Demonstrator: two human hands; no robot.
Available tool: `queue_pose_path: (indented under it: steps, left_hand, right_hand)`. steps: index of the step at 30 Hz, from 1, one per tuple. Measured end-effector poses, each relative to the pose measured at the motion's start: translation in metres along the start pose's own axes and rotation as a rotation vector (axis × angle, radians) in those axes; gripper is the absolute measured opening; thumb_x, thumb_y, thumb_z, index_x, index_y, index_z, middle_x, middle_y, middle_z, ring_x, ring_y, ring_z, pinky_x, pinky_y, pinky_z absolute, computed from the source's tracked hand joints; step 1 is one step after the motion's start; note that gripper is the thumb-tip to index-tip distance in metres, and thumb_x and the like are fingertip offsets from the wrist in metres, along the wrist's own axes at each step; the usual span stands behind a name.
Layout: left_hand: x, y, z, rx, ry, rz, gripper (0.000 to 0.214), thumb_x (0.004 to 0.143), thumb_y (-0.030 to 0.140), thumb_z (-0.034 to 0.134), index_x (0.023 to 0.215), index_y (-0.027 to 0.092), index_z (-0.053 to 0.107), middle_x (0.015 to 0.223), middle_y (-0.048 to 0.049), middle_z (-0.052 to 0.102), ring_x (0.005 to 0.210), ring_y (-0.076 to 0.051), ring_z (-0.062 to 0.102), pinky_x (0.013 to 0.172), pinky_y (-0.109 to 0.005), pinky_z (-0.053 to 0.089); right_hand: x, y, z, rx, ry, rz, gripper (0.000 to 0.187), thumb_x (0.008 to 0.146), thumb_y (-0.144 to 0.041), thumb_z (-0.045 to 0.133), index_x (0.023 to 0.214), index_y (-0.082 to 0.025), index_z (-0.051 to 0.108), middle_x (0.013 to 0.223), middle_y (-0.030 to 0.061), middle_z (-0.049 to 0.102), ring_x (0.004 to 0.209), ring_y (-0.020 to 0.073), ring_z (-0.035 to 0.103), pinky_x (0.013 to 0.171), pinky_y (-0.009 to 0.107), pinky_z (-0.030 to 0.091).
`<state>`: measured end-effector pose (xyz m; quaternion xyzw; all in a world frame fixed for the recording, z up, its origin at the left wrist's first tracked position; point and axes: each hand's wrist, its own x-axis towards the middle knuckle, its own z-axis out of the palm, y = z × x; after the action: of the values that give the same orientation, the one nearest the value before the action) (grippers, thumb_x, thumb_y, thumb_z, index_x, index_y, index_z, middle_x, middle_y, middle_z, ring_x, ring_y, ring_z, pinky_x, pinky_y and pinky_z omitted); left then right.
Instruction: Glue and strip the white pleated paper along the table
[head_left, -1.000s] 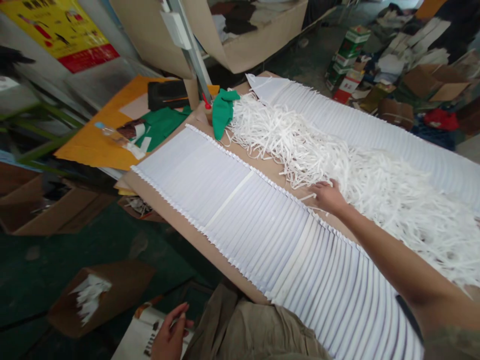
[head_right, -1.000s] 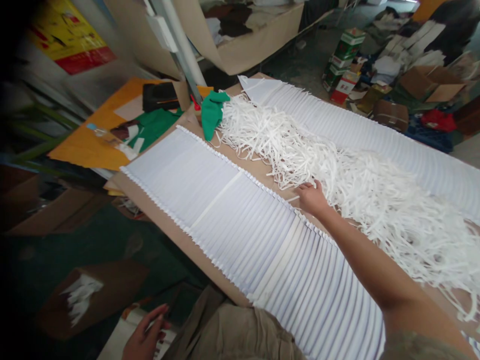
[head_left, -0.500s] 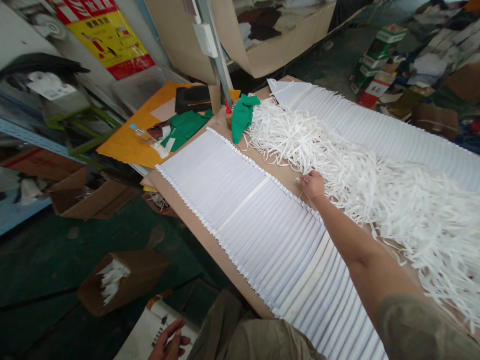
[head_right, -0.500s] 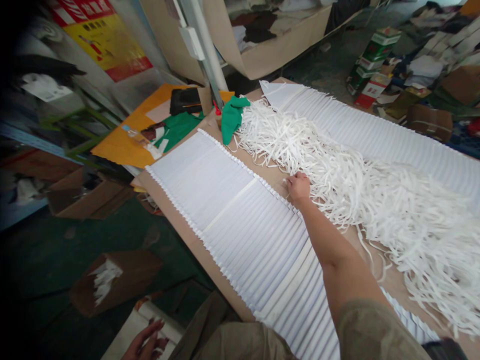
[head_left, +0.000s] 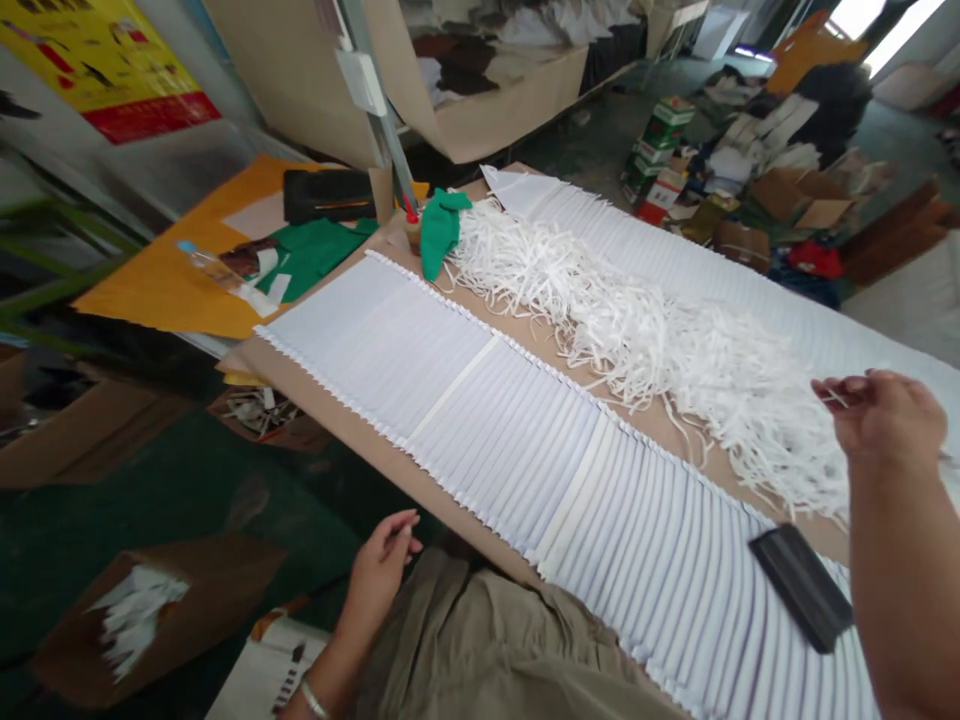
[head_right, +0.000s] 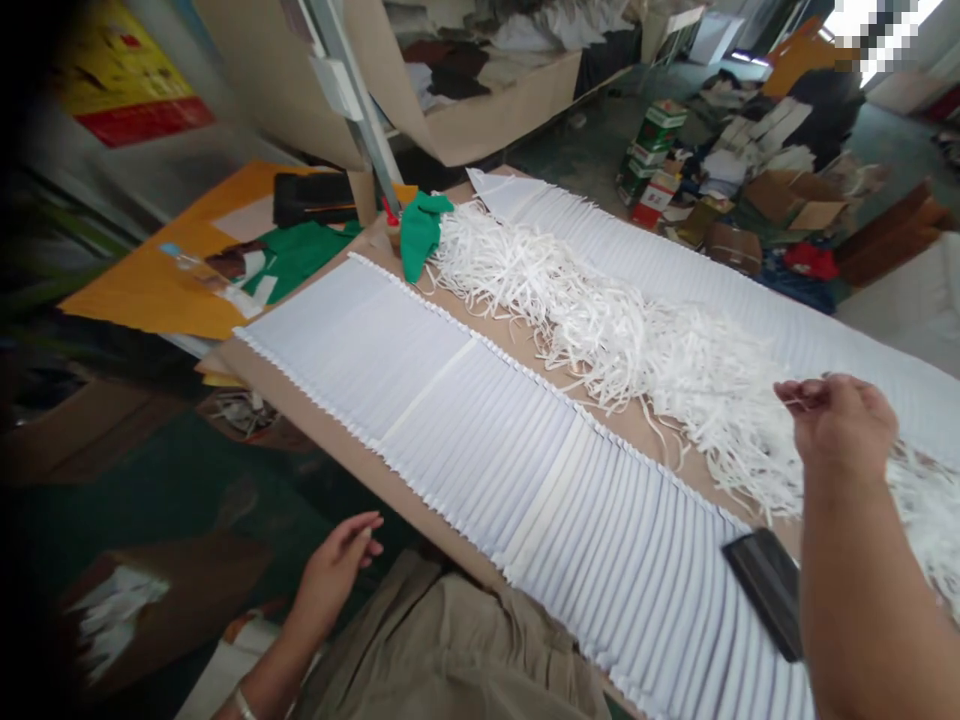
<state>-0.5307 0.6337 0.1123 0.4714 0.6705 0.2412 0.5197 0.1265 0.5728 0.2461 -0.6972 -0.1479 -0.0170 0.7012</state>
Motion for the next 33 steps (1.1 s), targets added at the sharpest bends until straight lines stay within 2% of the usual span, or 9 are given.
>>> queue_pose_path:
  steps: [2,4,8,11,13,16,21,30,33]
  left_hand:
    - [-0.008,0.029,0.02,-0.021,-0.191,0.072,0.059,0.075,0.066,0.067,0.104,0.015,0.071,0.079,-0.0078,0.071,0.072,-0.022,0.066,0.066,-0.033,0.053]
    - [-0.022,0.054,0.044,-0.081,-0.443,0.114,0.051,0.085,0.06,0.065,0.107,0.015,0.071,0.083,-0.009,0.071,0.078,-0.022,0.067,0.07,-0.034,0.054]
    - [-0.053,0.075,0.095,-0.094,-0.626,0.119,0.038,0.096,0.049,0.063,0.111,0.014,0.068,0.097,-0.008,0.07,0.082,-0.017,0.067,0.076,-0.034,0.057]
    - [-0.069,0.069,0.121,-0.1,-0.727,0.099,0.036,0.093,0.048,0.069,0.105,0.014,0.068,0.091,-0.008,0.07,0.075,-0.016,0.066,0.068,-0.029,0.054]
    - [-0.075,0.059,0.129,-0.114,-0.787,0.068,0.039,0.086,0.051,0.074,0.097,0.014,0.067,0.078,-0.0072,0.069,0.065,-0.015,0.064,0.058,-0.025,0.048]
    - [-0.078,0.042,0.125,-0.178,-0.837,-0.035,0.045,0.081,0.055,0.076,0.09,0.013,0.063,0.07,-0.005,0.067,0.057,-0.013,0.061,0.052,-0.022,0.04]
    - [-0.08,0.021,0.106,-0.232,-0.862,-0.141,0.048,0.076,0.057,0.078,0.085,0.013,0.061,0.07,-0.0034,0.066,0.054,-0.011,0.058,0.05,-0.02,0.034]
    - [-0.074,0.004,0.095,-0.449,-0.836,-0.265,0.045,0.072,0.048,0.086,0.085,0.012,0.063,0.074,-0.0044,0.068,0.058,-0.009,0.058,0.054,-0.021,0.04]
    - [-0.072,0.003,0.093,-0.527,-0.872,-0.337,0.045,0.069,0.046,0.089,0.082,0.012,0.063,0.071,-0.0039,0.067,0.056,-0.009,0.059,0.052,-0.02,0.041]
  right_hand:
    - [-0.03,-0.011,-0.031,-0.168,-0.226,-0.033,0.015,0.074,-0.034,0.075,0.078,-0.026,0.063,0.061,-0.0013,0.056,0.056,0.0171,0.06,0.068,0.042,0.054]
    - [-0.086,-0.015,-0.044,-0.463,-0.532,-0.011,0.023,0.077,-0.044,0.075,0.088,-0.024,0.067,0.063,0.0011,0.061,0.055,0.0165,0.057,0.06,0.035,0.048]
    - [-0.238,-0.011,-0.031,-0.59,-1.199,0.023,0.029,0.089,-0.05,0.06,0.084,-0.023,0.067,0.069,0.0015,0.065,0.063,0.0165,0.058,0.064,0.031,0.046]
    - [-0.328,0.001,-0.022,-0.56,-1.406,0.051,0.023,0.093,-0.043,0.056,0.085,-0.023,0.064,0.073,0.0016,0.068,0.067,0.0177,0.062,0.065,0.03,0.044]
    - [-0.362,0.008,-0.024,-0.528,-1.425,0.08,0.02,0.095,-0.042,0.054,0.088,-0.024,0.062,0.074,0.0016,0.068,0.069,0.0184,0.063,0.066,0.03,0.042]
    - [-0.384,0.014,-0.031,-0.465,-1.417,0.153,0.015,0.093,-0.04,0.057,0.097,-0.025,0.059,0.075,-0.0003,0.067,0.068,0.0173,0.061,0.065,0.028,0.041]
    - [-0.395,0.013,-0.025,-0.395,-1.575,0.199,0.012,0.093,-0.034,0.059,0.101,-0.026,0.056,0.081,-0.0009,0.069,0.074,0.0168,0.063,0.07,0.028,0.043]
    - [-0.38,0.024,0.009,-0.445,-1.769,0.163,0.024,0.092,-0.04,0.062,0.109,-0.023,0.06,0.072,-0.0044,0.06,0.065,0.0127,0.054,0.065,0.026,0.038]
    - [-0.372,0.031,0.017,-0.418,-1.843,0.24,0.031,0.089,-0.05,0.067,0.102,-0.022,0.066,0.069,-0.0045,0.056,0.064,0.0113,0.048,0.062,0.025,0.035]
